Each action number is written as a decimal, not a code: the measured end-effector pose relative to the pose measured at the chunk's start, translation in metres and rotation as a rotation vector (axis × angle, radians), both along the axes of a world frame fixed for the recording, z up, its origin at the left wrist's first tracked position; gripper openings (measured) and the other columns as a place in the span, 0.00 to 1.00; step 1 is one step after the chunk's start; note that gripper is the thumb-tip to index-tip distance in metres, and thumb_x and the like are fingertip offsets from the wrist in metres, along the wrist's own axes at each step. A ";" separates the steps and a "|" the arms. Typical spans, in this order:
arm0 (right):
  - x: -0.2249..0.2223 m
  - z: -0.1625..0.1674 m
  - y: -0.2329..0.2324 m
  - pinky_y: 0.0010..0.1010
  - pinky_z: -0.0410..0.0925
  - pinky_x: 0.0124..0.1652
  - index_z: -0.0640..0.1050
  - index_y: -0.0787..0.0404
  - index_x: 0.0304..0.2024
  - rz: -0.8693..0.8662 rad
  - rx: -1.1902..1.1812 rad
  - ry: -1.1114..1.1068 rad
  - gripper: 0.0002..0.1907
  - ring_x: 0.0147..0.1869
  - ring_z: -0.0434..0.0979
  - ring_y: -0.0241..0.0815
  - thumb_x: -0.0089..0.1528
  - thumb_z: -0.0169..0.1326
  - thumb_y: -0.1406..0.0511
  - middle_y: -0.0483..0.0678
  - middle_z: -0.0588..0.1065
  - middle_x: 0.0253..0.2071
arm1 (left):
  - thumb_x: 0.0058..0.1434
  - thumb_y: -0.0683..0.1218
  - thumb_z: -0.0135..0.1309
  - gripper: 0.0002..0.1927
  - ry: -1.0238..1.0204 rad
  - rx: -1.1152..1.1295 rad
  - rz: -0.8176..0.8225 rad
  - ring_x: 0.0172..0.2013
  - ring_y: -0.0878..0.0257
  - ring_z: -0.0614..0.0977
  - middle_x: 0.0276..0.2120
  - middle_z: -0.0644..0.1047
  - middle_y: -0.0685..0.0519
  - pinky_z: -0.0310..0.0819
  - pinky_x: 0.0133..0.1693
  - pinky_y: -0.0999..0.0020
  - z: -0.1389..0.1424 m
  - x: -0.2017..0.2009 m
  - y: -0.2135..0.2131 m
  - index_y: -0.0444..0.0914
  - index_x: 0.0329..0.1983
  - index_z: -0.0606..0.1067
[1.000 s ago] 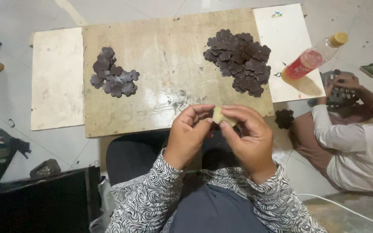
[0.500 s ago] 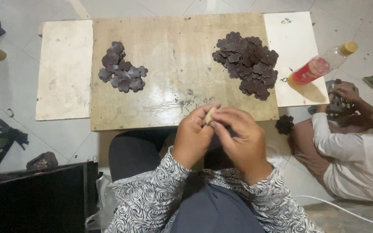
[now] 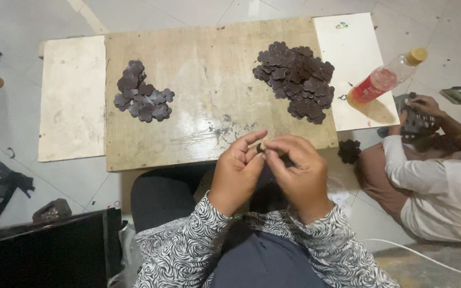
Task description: The person sits at a low table and repeatedly picks up small dark flower-shaped cutouts. They rub the edges of each piece with a small block held in the other hand, then place the finished piece into a growing pile on the table.
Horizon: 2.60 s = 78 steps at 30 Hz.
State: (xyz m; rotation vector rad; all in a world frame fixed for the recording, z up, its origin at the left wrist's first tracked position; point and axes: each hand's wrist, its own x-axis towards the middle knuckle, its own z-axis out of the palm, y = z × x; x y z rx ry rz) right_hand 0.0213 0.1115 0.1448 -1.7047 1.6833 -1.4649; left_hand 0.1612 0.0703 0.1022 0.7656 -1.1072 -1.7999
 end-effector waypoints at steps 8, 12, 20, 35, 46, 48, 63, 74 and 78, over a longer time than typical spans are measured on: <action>-0.015 -0.007 0.005 0.23 0.75 0.46 0.80 0.62 0.49 0.024 0.094 -0.644 0.11 0.46 0.82 0.36 0.63 0.59 0.73 0.49 0.80 0.46 | 0.71 0.36 0.48 0.22 0.184 0.185 -0.047 0.43 0.65 0.80 0.44 0.78 0.47 0.79 0.50 0.68 0.000 0.001 -0.007 0.28 0.69 0.69; -0.001 -0.009 0.004 0.30 0.73 0.50 0.81 0.64 0.46 0.013 -0.035 0.032 0.10 0.50 0.81 0.42 0.61 0.62 0.72 0.51 0.79 0.48 | 0.70 0.42 0.39 0.22 0.296 0.422 -0.051 0.44 0.65 0.82 0.48 0.80 0.48 0.78 0.47 0.71 -0.007 -0.002 -0.005 0.28 0.64 0.69; 0.014 -0.012 0.002 0.36 0.73 0.52 0.82 0.62 0.46 0.025 -0.115 0.275 0.13 0.53 0.81 0.52 0.58 0.62 0.73 0.54 0.79 0.47 | 0.72 0.39 0.37 0.23 0.394 0.374 0.050 0.42 0.65 0.80 0.53 0.79 0.45 0.74 0.42 0.72 -0.014 -0.002 -0.005 0.27 0.68 0.67; 0.003 -0.009 0.002 0.31 0.74 0.51 0.83 0.64 0.45 -0.015 -0.111 0.224 0.11 0.52 0.81 0.46 0.59 0.63 0.72 0.52 0.79 0.48 | 0.74 0.41 0.38 0.22 0.341 0.352 0.027 0.49 0.60 0.80 0.58 0.77 0.42 0.76 0.52 0.66 -0.004 0.002 -0.007 0.28 0.68 0.66; -0.012 -0.017 0.002 0.22 0.72 0.44 0.81 0.65 0.49 0.003 0.055 -0.267 0.12 0.48 0.78 0.33 0.63 0.61 0.71 0.49 0.77 0.51 | 0.72 0.34 0.46 0.24 0.271 0.247 -0.065 0.40 0.68 0.73 0.38 0.69 0.53 0.78 0.55 0.63 -0.024 -0.003 -0.002 0.28 0.71 0.67; -0.008 -0.013 0.002 0.24 0.72 0.46 0.81 0.65 0.48 0.005 0.006 -0.182 0.11 0.48 0.79 0.36 0.63 0.61 0.72 0.49 0.78 0.50 | 0.72 0.35 0.46 0.23 0.211 0.182 -0.041 0.43 0.68 0.74 0.41 0.72 0.53 0.77 0.55 0.65 -0.031 -0.006 -0.001 0.27 0.70 0.67; -0.009 -0.008 0.009 0.29 0.74 0.50 0.82 0.65 0.43 0.022 -0.071 0.075 0.09 0.50 0.82 0.41 0.60 0.62 0.74 0.51 0.80 0.45 | 0.70 0.35 0.42 0.23 0.308 0.329 -0.040 0.50 0.62 0.79 0.56 0.77 0.45 0.74 0.51 0.68 -0.004 -0.004 -0.002 0.28 0.68 0.68; -0.015 -0.039 0.000 0.20 0.70 0.41 0.79 0.63 0.51 0.057 0.179 -0.645 0.12 0.43 0.77 0.29 0.64 0.59 0.72 0.46 0.80 0.45 | 0.73 0.37 0.40 0.13 0.373 0.387 -0.014 0.50 0.59 0.80 0.53 0.78 0.44 0.76 0.53 0.64 -0.013 -0.001 -0.006 0.30 0.56 0.71; 0.001 -0.042 0.007 0.23 0.69 0.47 0.81 0.66 0.47 0.094 0.068 -0.326 0.10 0.49 0.76 0.33 0.62 0.62 0.74 0.49 0.77 0.51 | 0.72 0.37 0.42 0.15 0.295 0.385 0.029 0.52 0.63 0.79 0.55 0.77 0.48 0.75 0.55 0.68 -0.019 -0.005 -0.007 0.32 0.61 0.70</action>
